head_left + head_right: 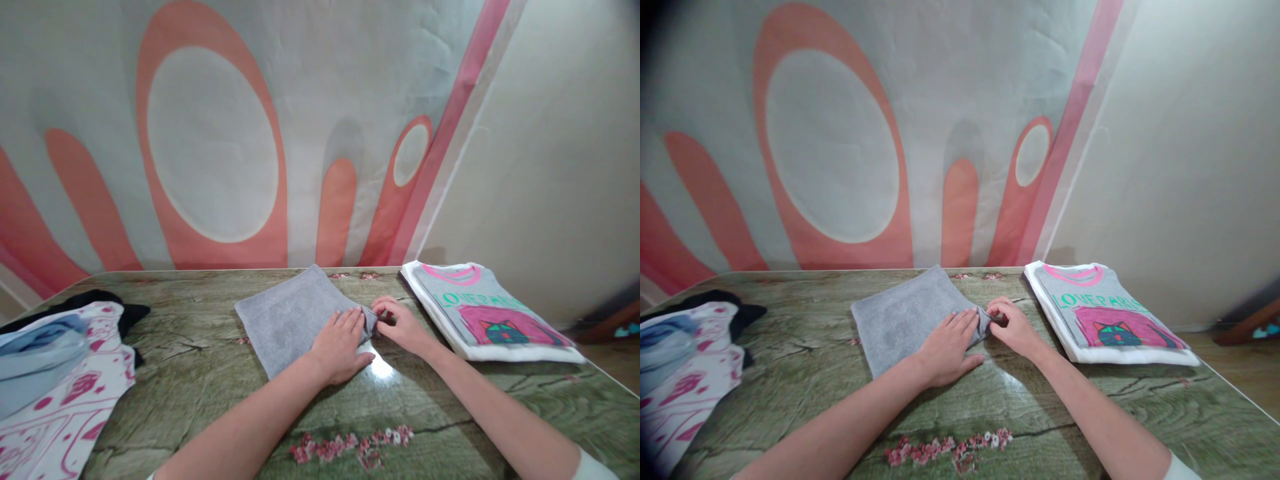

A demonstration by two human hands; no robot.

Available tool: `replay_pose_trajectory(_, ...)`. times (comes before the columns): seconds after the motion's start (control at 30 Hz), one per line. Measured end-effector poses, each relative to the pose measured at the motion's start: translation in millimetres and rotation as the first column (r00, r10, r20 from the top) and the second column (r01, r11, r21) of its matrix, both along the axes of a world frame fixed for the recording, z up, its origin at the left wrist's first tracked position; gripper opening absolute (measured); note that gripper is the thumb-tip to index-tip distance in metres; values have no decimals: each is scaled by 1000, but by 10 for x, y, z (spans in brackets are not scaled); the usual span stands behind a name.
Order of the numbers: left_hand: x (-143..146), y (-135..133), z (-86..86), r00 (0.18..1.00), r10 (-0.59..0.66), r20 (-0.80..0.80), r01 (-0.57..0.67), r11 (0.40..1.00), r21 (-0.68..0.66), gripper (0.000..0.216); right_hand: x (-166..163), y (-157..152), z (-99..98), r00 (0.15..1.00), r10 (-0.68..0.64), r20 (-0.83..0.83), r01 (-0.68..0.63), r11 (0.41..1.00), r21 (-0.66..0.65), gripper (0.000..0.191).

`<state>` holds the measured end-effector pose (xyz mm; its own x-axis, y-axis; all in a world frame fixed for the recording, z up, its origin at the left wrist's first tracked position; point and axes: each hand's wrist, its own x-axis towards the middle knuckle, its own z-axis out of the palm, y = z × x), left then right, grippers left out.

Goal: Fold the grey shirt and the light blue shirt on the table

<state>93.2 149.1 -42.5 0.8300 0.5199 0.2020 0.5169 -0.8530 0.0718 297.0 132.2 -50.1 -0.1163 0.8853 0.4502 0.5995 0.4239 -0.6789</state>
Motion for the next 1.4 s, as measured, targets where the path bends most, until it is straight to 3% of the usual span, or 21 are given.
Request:
replay_pose_trajectory(0.17,1,-3,10,1000,1,-5,-1,1000,-5,73,25,-5,-2,1000,16,21,-15,998,-59,18)
replay_pose_trajectory(0.3,-5,-12,18,1000,-11,-10,11,1000,-4,73,17,-17,41,998,17,54,-18,1000,19,18)
replay_pose_trajectory(0.5,-13,-14,26,999,-34,-5,34,999,1,69,65,51,-46,969,5,249,-27,996,86,27)
replay_pose_trajectory(0.6,-10,-12,26,999,-35,-10,35,999,-9,67,89,65,-73,975,-45,218,25,995,92,30)
replay_pose_trajectory(0.7,9,-21,22,1000,-21,-11,20,999,-25,69,34,-7,18,978,-135,157,108,980,168,32)
replay_pose_trajectory(0.77,21,-31,35,1000,1,2,-1,999,-40,73,-57,-87,101,975,-128,179,93,976,196,35)
replay_pose_trajectory(0.9,-31,-15,134,999,46,4,-45,991,-129,82,-226,-187,127,913,60,403,-86,995,49,47)
replay_pose_trajectory(0.97,-112,40,202,997,49,-57,-59,979,-196,84,-235,-182,73,865,120,487,-111,993,-48,52)
replay_pose_trajectory(1.1,-318,270,273,979,123,-165,-161,956,-246,68,-152,-139,-2,868,52,494,-28,998,-55,51)
replay_pose_trajectory(1.3,-598,697,187,897,407,-172,-429,894,-126,59,-79,-89,-80,871,67,486,-5,992,-128,50)
replay_pose_trajectory(1.4,-747,854,148,847,491,-205,-520,845,-127,64,7,-16,-138,923,-81,377,114,991,-65,49)
